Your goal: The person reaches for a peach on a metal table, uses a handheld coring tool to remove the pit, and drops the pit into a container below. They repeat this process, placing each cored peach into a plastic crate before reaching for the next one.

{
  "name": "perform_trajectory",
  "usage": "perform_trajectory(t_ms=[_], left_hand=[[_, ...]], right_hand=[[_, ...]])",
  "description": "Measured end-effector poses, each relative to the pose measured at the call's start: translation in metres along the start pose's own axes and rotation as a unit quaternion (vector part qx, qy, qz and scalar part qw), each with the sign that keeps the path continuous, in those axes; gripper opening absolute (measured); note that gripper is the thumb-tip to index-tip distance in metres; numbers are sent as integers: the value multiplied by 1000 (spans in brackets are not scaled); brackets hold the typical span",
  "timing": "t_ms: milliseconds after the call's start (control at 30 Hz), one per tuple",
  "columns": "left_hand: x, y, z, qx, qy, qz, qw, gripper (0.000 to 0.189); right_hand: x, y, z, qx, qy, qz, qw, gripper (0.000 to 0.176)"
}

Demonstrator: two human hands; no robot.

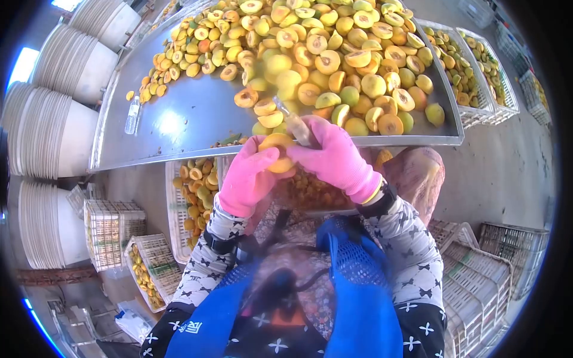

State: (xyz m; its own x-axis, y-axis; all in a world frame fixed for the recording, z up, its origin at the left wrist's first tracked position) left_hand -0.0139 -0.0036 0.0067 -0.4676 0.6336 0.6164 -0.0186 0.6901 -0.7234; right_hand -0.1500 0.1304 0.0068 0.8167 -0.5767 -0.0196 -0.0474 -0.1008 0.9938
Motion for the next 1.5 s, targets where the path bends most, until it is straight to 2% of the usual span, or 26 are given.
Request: perform_trajectory(t_ms=[33, 67, 100, 200, 300, 400, 500, 600, 867, 967, 1100, 1133, 1200, 1233, 1300, 1333, 1400, 1433, 1500], left_hand=[[1, 1, -1, 19, 21, -17, 999, 57], [0, 2, 1, 41, 42, -33, 998, 56], [-3, 4, 3, 63, 62, -51, 995, 55], [-10, 7, 1, 101, 56, -5, 993, 48], [10, 12, -1, 111, 59, -97, 987, 41], [0, 15, 0, 84, 67, -138, 985, 39], [1, 17, -4, 59, 46, -143, 987, 38], [1, 19, -4, 90, 71, -140, 983, 35], [7, 29, -7, 134, -24, -52, 989, 25], [8, 32, -7, 133, -48, -61, 988, 26], [20, 29, -6, 155, -101, -21, 983, 25], [21, 28, -6, 175, -104, -15, 979, 26], [24, 26, -5, 217, -107, 0, 970, 30], [26, 29, 0, 245, -171, 80, 951, 46], [14, 20, 3, 201, -104, 166, 960, 48], [9, 16, 2, 175, -70, 208, 960, 50], [12, 11, -2, 89, -57, 198, 974, 51], [12, 8, -3, 48, -50, 193, 979, 51], [6, 6, -3, 79, 37, 172, 981, 51]], right_hand=[[3, -2, -3, -48, -42, -64, 996, 38], [5, -3, -9, -135, -93, -138, 977, 38], [8, -4, -15, -212, -157, -215, 940, 39], [18, -8, -41, -260, -115, -255, 924, 36], [24, -22, -43, -254, -101, -331, 903, 31], [21, -28, -43, -242, -83, -394, 883, 27], [22, -22, -45, -246, -75, -438, 862, 25], [23, -21, -44, -251, -69, -478, 839, 23], [26, -29, -45, -219, -20, -511, 831, 22], [29, -41, -45, -188, 45, -441, 877, 25], [38, -39, -55, -220, 39, -229, 947, 23], [41, -38, -55, -179, 46, -207, 961, 23], [46, -32, -54, -100, 58, -163, 980, 23], [49, -31, -55, -121, 40, -186, 974, 25], [53, -33, -56, -164, 2, -231, 959, 28], [51, -38, -57, -162, 28, -211, 964, 25], [45, -45, -54, -155, 88, -170, 969, 18], [40, -17, -54, 128, 205, 16, 970, 15], [35, -5, -55, 188, 287, 162, 925, 15]])
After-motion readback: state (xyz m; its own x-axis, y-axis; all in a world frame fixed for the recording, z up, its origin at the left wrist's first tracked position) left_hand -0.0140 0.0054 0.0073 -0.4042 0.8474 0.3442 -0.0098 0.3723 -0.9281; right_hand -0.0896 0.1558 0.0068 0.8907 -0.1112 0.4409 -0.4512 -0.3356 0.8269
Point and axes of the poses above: each hand's wrist, its own z-axis towards the middle knuckle, its own x-axis out of the palm, y = z × x, the point moved 1 cm from there along z, towards the middle knuckle, and after that the axes turned 3 degrees about -z, right-handed, at the moved point
